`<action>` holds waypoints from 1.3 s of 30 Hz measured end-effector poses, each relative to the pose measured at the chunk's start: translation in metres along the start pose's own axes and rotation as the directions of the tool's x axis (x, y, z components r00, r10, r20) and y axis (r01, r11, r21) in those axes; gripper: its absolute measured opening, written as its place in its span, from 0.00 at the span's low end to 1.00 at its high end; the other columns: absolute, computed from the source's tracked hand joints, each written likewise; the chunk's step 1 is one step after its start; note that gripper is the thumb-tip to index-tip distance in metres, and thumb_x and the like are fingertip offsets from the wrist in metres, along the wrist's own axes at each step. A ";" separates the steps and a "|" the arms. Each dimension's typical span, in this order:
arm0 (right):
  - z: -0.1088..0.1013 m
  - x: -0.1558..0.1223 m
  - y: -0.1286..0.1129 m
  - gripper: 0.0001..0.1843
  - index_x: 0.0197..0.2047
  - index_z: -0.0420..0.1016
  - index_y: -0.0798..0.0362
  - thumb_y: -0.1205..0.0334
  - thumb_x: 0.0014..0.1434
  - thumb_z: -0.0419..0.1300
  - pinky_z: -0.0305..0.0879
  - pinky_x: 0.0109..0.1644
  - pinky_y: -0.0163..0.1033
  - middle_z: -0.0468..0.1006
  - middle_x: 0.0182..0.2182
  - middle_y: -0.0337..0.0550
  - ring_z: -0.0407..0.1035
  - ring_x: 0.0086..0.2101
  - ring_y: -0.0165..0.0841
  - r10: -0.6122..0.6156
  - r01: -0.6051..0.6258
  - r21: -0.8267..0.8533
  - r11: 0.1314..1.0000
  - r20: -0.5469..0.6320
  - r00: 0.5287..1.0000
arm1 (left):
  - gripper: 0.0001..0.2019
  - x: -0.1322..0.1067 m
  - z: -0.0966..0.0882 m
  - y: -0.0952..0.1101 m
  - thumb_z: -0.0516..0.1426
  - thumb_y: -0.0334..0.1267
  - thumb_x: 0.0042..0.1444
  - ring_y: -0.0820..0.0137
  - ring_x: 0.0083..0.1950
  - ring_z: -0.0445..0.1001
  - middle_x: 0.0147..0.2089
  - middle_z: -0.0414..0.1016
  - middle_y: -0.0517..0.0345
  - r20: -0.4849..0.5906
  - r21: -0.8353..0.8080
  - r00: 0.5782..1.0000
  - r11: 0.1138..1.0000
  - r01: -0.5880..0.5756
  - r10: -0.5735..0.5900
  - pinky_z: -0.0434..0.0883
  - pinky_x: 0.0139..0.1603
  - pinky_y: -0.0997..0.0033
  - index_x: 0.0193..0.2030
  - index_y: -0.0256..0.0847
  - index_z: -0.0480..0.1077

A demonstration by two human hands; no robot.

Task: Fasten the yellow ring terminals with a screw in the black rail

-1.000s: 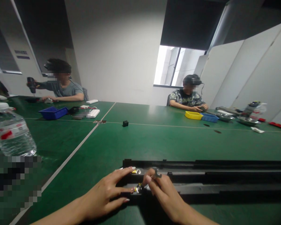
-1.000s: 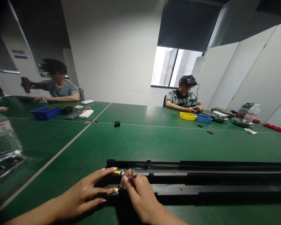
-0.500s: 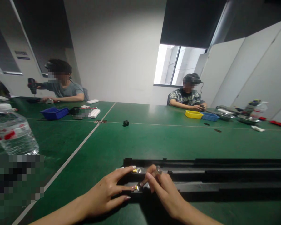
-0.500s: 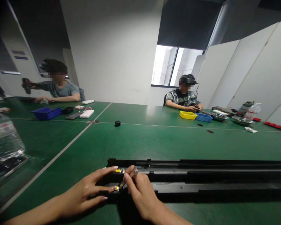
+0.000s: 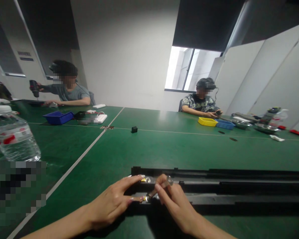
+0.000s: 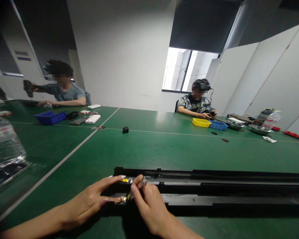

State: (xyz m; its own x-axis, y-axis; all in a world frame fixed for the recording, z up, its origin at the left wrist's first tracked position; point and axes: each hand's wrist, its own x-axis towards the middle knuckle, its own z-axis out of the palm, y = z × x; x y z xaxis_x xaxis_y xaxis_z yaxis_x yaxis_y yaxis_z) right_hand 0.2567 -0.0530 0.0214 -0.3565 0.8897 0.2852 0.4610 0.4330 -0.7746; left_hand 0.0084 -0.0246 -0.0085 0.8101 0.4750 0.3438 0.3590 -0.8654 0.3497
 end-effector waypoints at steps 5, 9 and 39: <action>0.002 0.000 0.002 0.14 0.35 0.64 0.53 0.57 0.69 0.45 0.57 0.35 0.36 0.65 0.25 0.37 0.62 0.27 0.31 0.013 -0.013 0.014 1.000 0.020 1.000 | 0.26 0.001 0.003 0.003 0.32 0.48 0.73 0.57 0.68 0.58 0.73 0.49 0.59 -0.032 0.004 0.999 1.000 0.019 -0.019 0.56 0.68 0.53 0.64 0.53 0.65; 0.001 -0.001 0.002 0.14 0.34 0.62 0.52 0.57 0.69 0.44 0.57 0.35 0.37 0.65 0.26 0.37 0.62 0.28 0.32 0.011 -0.011 -0.001 1.000 0.023 1.000 | 0.25 0.002 0.002 0.004 0.34 0.49 0.73 0.59 0.68 0.59 0.72 0.50 0.60 -0.025 0.018 0.999 1.000 0.021 -0.021 0.59 0.67 0.54 0.63 0.54 0.66; -0.001 -0.005 0.009 0.15 0.39 0.64 0.53 0.59 0.71 0.40 0.62 0.38 0.36 0.68 0.32 0.42 0.64 0.32 0.32 -0.032 0.032 -0.011 0.999 0.002 1.000 | 0.25 0.002 0.000 0.004 0.34 0.48 0.73 0.58 0.68 0.59 0.72 0.50 0.58 -0.002 0.010 0.999 0.999 0.046 -0.046 0.59 0.67 0.53 0.63 0.55 0.66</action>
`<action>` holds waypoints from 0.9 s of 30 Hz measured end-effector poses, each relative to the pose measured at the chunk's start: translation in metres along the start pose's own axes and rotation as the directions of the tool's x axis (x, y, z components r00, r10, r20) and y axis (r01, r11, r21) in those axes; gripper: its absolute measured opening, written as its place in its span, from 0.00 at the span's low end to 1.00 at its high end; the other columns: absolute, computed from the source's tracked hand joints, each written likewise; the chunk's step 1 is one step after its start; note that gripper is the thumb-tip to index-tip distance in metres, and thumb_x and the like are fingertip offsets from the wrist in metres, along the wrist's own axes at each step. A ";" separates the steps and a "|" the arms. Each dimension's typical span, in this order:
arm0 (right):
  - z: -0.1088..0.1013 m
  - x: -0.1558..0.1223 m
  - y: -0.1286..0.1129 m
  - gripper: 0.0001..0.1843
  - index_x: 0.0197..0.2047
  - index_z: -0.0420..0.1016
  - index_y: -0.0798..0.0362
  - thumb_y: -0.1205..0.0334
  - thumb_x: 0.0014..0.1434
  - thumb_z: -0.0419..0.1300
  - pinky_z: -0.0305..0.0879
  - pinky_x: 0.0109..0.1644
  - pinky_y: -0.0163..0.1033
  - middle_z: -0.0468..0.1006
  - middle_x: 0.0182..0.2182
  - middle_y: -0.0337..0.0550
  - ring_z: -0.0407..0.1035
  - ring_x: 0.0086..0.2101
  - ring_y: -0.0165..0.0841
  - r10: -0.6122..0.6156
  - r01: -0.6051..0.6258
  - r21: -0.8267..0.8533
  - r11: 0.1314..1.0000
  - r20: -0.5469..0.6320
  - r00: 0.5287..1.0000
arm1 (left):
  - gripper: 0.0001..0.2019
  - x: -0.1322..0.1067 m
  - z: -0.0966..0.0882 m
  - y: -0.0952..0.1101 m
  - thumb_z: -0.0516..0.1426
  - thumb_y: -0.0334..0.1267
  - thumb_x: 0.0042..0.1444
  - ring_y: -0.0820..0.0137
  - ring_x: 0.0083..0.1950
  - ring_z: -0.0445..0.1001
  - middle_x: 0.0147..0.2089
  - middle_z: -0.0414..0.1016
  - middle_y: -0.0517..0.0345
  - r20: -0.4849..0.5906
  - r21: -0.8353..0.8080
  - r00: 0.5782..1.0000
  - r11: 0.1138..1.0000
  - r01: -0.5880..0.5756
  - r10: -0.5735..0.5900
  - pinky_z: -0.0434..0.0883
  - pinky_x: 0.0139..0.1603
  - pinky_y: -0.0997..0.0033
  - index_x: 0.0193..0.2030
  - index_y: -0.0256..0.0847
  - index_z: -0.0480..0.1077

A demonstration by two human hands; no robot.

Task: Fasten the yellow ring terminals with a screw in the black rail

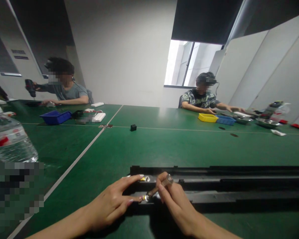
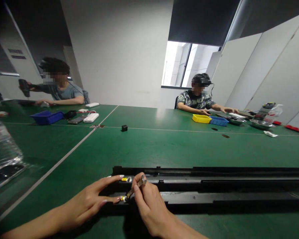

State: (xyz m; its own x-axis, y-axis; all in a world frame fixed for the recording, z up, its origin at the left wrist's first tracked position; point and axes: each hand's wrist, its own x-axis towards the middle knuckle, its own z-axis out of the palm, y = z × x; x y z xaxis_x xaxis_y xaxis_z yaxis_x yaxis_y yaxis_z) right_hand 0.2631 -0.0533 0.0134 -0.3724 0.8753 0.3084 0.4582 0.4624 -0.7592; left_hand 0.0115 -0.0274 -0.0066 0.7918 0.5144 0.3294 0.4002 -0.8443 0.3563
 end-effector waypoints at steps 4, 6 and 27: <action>0.000 0.000 -0.002 0.14 0.39 0.64 0.53 0.61 0.70 0.40 0.63 0.39 0.36 0.71 0.33 0.43 0.66 0.32 0.32 -0.049 0.049 -0.027 0.998 -0.017 0.999 | 0.25 -0.001 0.000 -0.001 0.34 0.47 0.73 0.58 0.68 0.58 0.73 0.49 0.57 0.060 0.026 0.998 0.999 0.020 -0.022 0.58 0.67 0.52 0.64 0.55 0.65; -0.001 0.000 -0.004 0.14 0.40 0.65 0.53 0.61 0.70 0.41 0.63 0.39 0.35 0.71 0.33 0.43 0.67 0.32 0.32 -0.080 0.079 -0.043 0.996 -0.026 0.996 | 0.25 -0.001 0.000 -0.002 0.34 0.47 0.73 0.58 0.69 0.58 0.73 0.49 0.57 0.056 0.022 0.998 1.000 0.013 -0.015 0.58 0.67 0.52 0.64 0.54 0.65; 0.005 -0.001 -0.003 0.17 0.37 0.66 0.54 0.58 0.71 0.40 0.62 0.34 0.36 0.70 0.28 0.41 0.65 0.27 0.32 -0.147 0.141 -0.153 0.978 -0.029 0.989 | 0.24 0.000 0.003 -0.005 0.35 0.47 0.73 0.57 0.68 0.59 0.72 0.50 0.57 0.017 0.003 0.999 0.999 -0.037 0.037 0.59 0.67 0.54 0.65 0.54 0.65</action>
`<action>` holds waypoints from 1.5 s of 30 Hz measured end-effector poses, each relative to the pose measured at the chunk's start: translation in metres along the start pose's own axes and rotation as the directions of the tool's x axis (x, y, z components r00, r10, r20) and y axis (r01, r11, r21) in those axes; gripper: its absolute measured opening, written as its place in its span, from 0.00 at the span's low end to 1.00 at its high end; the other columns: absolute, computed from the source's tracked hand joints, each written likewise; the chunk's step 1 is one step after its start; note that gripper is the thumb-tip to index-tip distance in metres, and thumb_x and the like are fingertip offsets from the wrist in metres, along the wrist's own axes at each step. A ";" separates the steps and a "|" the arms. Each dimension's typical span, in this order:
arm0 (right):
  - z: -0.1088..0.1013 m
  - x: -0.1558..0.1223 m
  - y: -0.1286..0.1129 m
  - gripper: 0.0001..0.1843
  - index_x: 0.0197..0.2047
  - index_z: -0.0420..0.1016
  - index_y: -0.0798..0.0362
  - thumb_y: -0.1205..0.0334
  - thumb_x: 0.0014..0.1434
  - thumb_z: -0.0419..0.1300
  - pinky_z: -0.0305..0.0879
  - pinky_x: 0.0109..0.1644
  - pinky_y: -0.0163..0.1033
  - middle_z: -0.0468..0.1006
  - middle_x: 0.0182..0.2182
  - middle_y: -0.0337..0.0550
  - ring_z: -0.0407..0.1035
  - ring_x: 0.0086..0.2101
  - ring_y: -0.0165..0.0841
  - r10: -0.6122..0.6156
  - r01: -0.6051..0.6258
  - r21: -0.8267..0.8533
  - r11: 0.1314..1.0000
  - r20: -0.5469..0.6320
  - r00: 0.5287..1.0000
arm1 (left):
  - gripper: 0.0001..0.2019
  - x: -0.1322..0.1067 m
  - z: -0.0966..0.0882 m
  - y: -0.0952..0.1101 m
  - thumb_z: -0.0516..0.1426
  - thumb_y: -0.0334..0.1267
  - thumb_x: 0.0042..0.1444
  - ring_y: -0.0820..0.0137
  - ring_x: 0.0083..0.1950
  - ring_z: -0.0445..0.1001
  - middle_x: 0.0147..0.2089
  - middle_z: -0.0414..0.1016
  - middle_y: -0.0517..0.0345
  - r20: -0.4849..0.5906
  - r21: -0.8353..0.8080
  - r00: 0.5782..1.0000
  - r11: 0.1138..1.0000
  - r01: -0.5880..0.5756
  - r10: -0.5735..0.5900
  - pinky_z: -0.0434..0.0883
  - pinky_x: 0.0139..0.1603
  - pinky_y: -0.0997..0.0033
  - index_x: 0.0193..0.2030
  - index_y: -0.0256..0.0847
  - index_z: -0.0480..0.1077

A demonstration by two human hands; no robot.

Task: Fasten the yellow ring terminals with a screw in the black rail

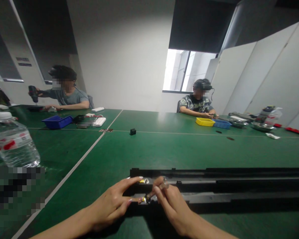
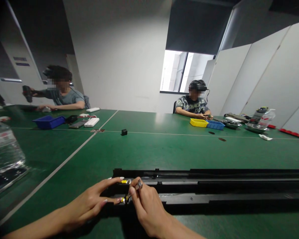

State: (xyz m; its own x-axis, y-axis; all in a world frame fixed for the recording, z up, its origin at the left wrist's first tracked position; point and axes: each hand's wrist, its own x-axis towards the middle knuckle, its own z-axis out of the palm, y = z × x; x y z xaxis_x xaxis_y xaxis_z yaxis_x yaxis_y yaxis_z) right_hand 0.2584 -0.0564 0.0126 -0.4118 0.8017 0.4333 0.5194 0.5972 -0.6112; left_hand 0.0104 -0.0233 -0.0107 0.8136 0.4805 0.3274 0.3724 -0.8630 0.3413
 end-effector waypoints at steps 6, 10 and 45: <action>0.000 -0.001 0.002 0.15 0.37 0.62 0.52 0.59 0.70 0.40 0.62 0.34 0.37 0.68 0.27 0.40 0.63 0.27 0.31 -0.003 0.003 -0.005 1.000 0.021 1.000 | 0.23 0.000 -0.002 0.001 0.36 0.45 0.73 0.56 0.68 0.58 0.73 0.49 0.58 0.023 0.000 1.000 1.000 0.006 -0.006 0.57 0.68 0.53 0.65 0.53 0.65; -0.002 -0.002 0.001 0.12 0.38 0.62 0.53 0.62 0.69 0.41 0.63 0.36 0.38 0.70 0.29 0.42 0.65 0.29 0.32 0.009 -0.008 -0.019 1.000 0.062 0.998 | 0.23 0.000 -0.005 0.003 0.37 0.45 0.73 0.57 0.68 0.59 0.73 0.49 0.57 0.019 -0.014 1.000 1.000 0.010 -0.010 0.60 0.66 0.55 0.64 0.52 0.65; 0.000 0.001 0.001 0.11 0.32 0.69 0.54 0.63 0.66 0.51 0.61 0.32 0.33 0.73 0.28 0.41 0.66 0.28 0.30 -0.072 0.072 0.066 0.995 -0.005 0.997 | 0.21 0.002 -0.006 0.004 0.39 0.44 0.73 0.56 0.67 0.61 0.73 0.50 0.58 0.023 -0.008 1.000 1.000 0.019 -0.019 0.61 0.66 0.53 0.66 0.55 0.62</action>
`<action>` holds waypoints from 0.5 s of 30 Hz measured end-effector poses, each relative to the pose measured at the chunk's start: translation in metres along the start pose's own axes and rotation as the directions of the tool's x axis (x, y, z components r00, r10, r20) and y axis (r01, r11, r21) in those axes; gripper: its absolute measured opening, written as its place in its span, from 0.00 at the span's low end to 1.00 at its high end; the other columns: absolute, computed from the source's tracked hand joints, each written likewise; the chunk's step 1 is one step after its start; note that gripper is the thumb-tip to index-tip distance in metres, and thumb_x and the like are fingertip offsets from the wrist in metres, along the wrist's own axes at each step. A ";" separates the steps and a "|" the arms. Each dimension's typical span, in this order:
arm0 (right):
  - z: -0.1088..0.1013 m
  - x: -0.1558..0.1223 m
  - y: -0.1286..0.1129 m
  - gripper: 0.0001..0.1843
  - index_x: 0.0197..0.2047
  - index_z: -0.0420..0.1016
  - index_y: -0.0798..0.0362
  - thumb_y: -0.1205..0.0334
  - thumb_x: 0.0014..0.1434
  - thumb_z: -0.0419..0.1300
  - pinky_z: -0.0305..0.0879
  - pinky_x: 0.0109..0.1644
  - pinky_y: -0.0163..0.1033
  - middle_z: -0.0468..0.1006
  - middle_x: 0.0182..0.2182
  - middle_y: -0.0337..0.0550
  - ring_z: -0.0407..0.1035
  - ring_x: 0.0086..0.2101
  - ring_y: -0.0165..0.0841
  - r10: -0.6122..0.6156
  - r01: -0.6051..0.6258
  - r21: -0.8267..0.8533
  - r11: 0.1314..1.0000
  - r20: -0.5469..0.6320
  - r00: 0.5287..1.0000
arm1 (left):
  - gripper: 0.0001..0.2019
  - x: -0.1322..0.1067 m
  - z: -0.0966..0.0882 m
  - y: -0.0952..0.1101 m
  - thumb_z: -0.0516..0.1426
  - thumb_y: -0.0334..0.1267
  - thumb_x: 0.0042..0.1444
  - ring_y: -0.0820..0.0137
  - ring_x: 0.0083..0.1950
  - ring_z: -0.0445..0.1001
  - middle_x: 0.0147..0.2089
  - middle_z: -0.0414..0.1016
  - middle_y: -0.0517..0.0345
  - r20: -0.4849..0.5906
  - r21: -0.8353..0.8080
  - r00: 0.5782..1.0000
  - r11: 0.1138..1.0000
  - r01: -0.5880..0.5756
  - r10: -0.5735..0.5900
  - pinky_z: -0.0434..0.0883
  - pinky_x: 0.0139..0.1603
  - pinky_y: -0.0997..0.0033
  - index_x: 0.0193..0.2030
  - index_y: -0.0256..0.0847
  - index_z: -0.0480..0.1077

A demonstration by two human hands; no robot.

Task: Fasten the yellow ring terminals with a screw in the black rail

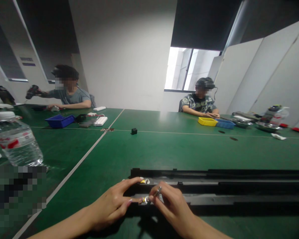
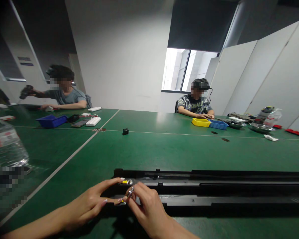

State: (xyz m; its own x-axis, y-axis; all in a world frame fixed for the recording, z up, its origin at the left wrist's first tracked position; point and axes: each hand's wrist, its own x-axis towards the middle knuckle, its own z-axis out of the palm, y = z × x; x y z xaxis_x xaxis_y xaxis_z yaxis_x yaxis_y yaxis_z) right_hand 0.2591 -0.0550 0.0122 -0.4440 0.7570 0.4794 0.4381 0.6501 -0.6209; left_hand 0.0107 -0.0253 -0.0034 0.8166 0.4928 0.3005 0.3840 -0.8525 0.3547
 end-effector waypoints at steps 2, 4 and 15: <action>0.001 0.000 0.002 0.11 0.33 0.69 0.53 0.63 0.66 0.51 0.62 0.33 0.33 0.74 0.28 0.42 0.68 0.29 0.31 0.003 -0.003 0.027 1.000 0.002 1.000 | 0.22 0.000 -0.001 0.000 0.37 0.45 0.73 0.55 0.67 0.60 0.73 0.49 0.57 0.016 0.002 1.000 1.000 -0.003 0.003 0.61 0.65 0.52 0.67 0.55 0.61; 0.002 0.000 0.003 0.11 0.33 0.69 0.53 0.63 0.66 0.51 0.63 0.33 0.33 0.75 0.29 0.42 0.69 0.29 0.31 0.005 -0.005 0.044 0.999 0.002 1.000 | 0.23 0.000 0.000 0.000 0.35 0.46 0.73 0.55 0.67 0.60 0.73 0.49 0.56 0.019 0.000 1.000 1.000 -0.002 0.002 0.62 0.65 0.51 0.67 0.55 0.60; -0.001 -0.001 0.001 0.10 0.36 0.67 0.53 0.63 0.67 0.49 0.61 0.34 0.33 0.71 0.30 0.40 0.67 0.29 0.30 0.019 -0.019 0.008 1.000 0.004 1.000 | 0.21 -0.001 0.003 -0.002 0.38 0.43 0.73 0.55 0.66 0.61 0.72 0.50 0.57 -0.012 0.008 1.000 1.000 -0.005 0.005 0.62 0.65 0.54 0.64 0.54 0.65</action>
State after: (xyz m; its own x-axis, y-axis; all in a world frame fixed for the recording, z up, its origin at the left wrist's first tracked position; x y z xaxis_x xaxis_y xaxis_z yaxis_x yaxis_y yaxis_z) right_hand 0.2603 -0.0553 0.0117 -0.4388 0.7688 0.4652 0.4398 0.6352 -0.6349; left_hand 0.0103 -0.0251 -0.0068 0.8130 0.4908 0.3132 0.3835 -0.8562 0.3463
